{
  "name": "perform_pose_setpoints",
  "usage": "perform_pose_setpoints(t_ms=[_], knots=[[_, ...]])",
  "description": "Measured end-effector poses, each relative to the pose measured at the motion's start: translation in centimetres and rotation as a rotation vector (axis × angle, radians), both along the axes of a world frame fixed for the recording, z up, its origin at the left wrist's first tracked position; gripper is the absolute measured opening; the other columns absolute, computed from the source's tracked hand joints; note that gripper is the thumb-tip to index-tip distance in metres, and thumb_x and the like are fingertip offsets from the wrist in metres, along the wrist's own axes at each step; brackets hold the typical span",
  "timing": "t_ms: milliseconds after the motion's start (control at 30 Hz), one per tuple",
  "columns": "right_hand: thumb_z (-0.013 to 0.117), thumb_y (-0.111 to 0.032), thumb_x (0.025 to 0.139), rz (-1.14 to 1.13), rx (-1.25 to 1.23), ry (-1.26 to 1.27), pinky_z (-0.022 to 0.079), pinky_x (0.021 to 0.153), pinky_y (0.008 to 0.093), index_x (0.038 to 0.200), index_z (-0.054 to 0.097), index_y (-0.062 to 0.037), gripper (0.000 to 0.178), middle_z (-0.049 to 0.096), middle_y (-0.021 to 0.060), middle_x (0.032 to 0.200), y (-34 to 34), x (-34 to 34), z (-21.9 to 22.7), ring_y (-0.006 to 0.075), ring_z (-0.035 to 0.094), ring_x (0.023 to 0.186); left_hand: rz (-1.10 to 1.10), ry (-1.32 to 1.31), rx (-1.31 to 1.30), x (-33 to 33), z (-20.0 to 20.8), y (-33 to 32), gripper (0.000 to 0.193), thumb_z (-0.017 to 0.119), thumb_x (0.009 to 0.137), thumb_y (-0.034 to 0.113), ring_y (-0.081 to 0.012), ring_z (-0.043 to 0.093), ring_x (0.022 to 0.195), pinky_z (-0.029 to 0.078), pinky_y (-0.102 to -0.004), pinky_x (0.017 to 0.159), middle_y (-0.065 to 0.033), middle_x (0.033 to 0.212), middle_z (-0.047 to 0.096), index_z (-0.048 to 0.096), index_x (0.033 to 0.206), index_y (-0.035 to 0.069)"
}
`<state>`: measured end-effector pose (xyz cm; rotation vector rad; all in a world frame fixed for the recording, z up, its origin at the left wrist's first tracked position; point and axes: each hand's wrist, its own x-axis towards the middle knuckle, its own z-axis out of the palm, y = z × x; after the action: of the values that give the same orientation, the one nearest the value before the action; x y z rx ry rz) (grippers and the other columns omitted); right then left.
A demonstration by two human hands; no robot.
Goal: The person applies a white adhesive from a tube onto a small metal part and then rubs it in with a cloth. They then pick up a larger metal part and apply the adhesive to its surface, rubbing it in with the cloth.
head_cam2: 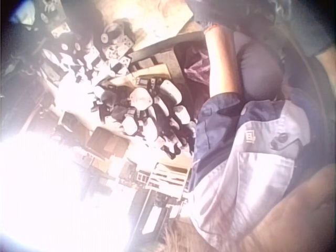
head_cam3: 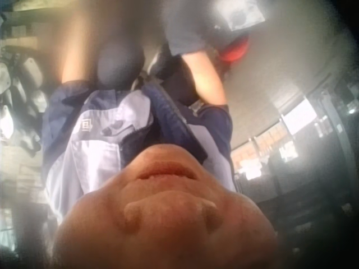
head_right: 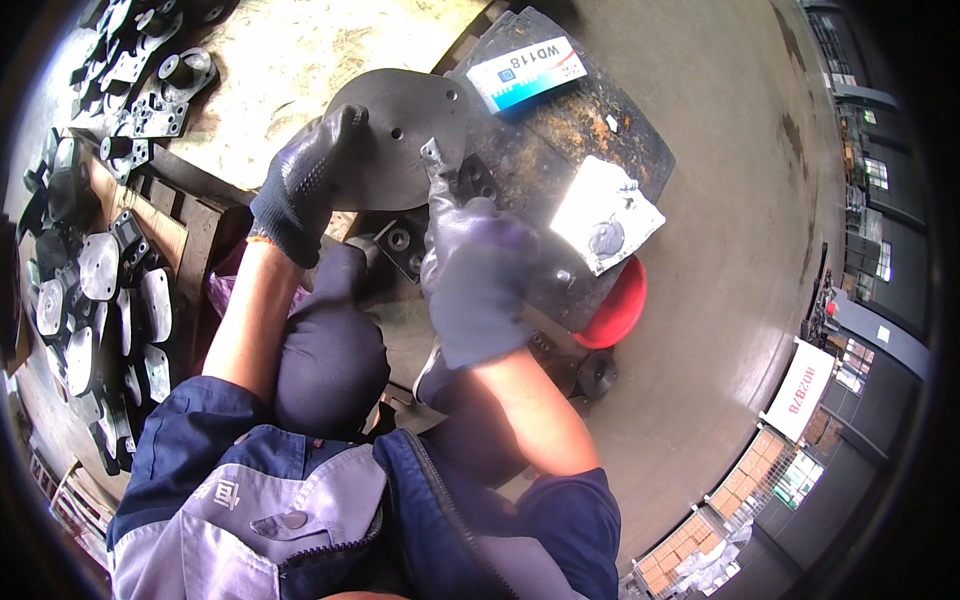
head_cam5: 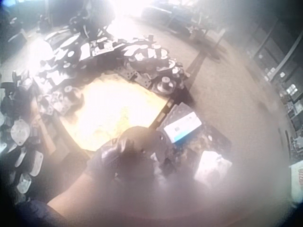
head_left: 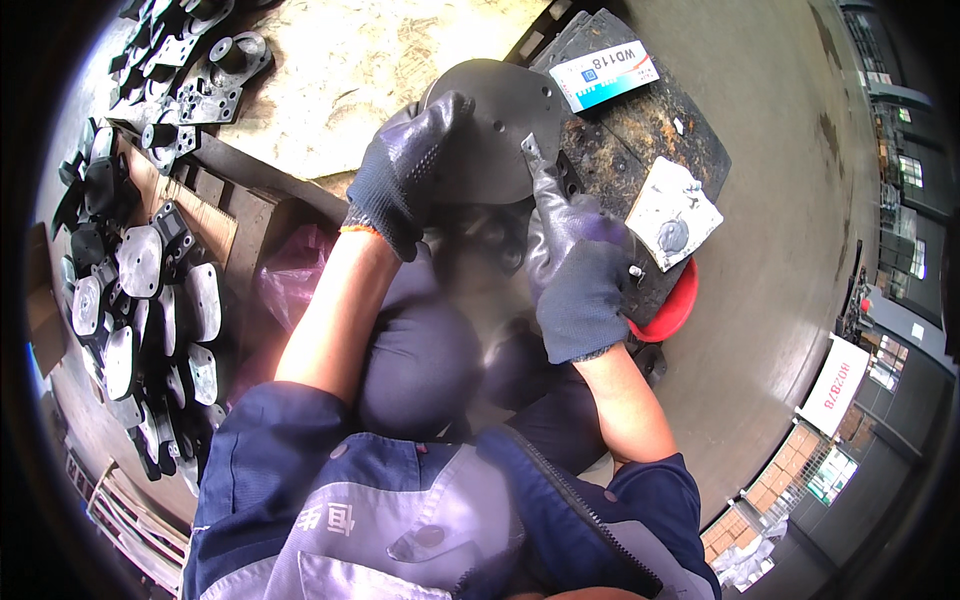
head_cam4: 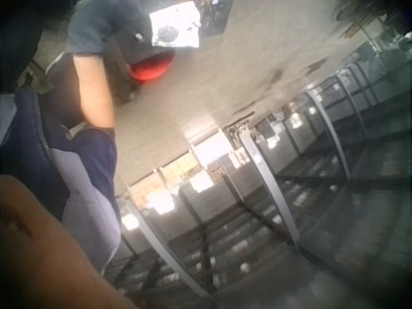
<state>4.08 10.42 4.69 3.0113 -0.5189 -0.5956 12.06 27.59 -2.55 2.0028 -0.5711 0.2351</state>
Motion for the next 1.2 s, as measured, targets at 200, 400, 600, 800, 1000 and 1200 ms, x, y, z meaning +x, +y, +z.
perform_pose_setpoints(t_ms=[200, 400, 600, 800, 1000, 1200], knots=[[0.068, -0.028, 0.080, 0.151, 0.004, -0.026, 0.053, 0.075, 0.0385, 0.101, 0.062, -0.0082, 0.030, 0.066, 0.0133, 0.085, 0.5, 0.0, 0.8, 0.0299, 0.066, 0.081, -0.126, 0.157, -0.439, 0.0, -1.1, -0.7, 0.032, 0.052, 0.094, 0.006, -0.0309, 0.064, 0.082, 0.054, -0.0357, 0.071, -0.0155, 0.096, 0.064, 0.057, 0.124, 0.013], [0.061, -0.024, 0.086, 0.262, 0.073, -0.137, 0.052, 0.067, 0.0425, 0.109, 0.066, -0.0128, 0.026, 0.063, 0.0126, 0.075, 1.1, -0.6, 1.8, 0.0305, 0.066, 0.070, -0.055, 0.171, -0.288, 0.1, 0.0, -0.5, 0.029, 0.055, 0.093, 0.016, -0.0259, 0.063, 0.085, 0.052, -0.0331, 0.075, -0.0130, 0.097, 0.065, 0.058, 0.120, 0.009], [0.060, -0.015, 0.084, 0.279, 0.382, -0.482, 0.051, 0.062, 0.0411, 0.105, 0.069, -0.0091, 0.023, 0.063, 0.0127, 0.074, 0.3, -2.1, 1.2, 0.0291, 0.063, 0.065, 0.020, 0.368, -0.313, -0.1, 0.7, -0.5, 0.043, 0.058, 0.092, 0.039, -0.0142, 0.061, 0.088, 0.048, -0.0272, 0.079, -0.0090, 0.097, 0.066, 0.065, 0.104, -0.002], [0.058, 0.004, 0.081, 0.015, 0.797, -0.750, 0.054, 0.075, 0.0307, 0.106, 0.069, -0.0020, 0.028, 0.070, 0.0148, 0.097, -2.3, -1.5, -0.2, 0.0234, 0.068, 0.086, 0.047, 0.695, -0.417, 0.2, 2.1, -0.7, 0.044, 0.058, 0.091, 0.039, -0.0137, 0.060, 0.087, 0.048, -0.0270, 0.079, -0.0082, 0.094, 0.066, 0.065, 0.104, -0.002], [0.060, 0.001, 0.085, -0.011, 0.846, -0.780, 0.053, 0.081, 0.0305, 0.110, 0.067, -0.0033, 0.027, 0.070, 0.0139, 0.101, -3.1, -1.1, -2.5, 0.0240, 0.068, 0.093, 0.068, 0.543, -0.172, 0.4, 2.3, -0.5, 0.040, 0.052, 0.095, 0.037, -0.0202, 0.063, 0.087, 0.049, -0.0303, 0.079, -0.0125, 0.095, 0.067, 0.065, 0.108, 0.002], [0.049, 0.008, 0.083, 0.072, 0.925, -0.718, 0.051, 0.070, 0.0264, 0.118, 0.063, 0.0002, 0.039, 0.067, 0.0114, 0.102, -3.4, -1.4, -3.2, 0.0123, 0.060, 0.076, 0.040, 0.233, 0.072, 0.9, 0.4, -0.1, 0.036, 0.044, 0.099, 0.033, -0.0262, 0.065, 0.088, 0.050, -0.0340, 0.078, -0.0166, 0.096, 0.067, 0.065, 0.112, 0.007]])
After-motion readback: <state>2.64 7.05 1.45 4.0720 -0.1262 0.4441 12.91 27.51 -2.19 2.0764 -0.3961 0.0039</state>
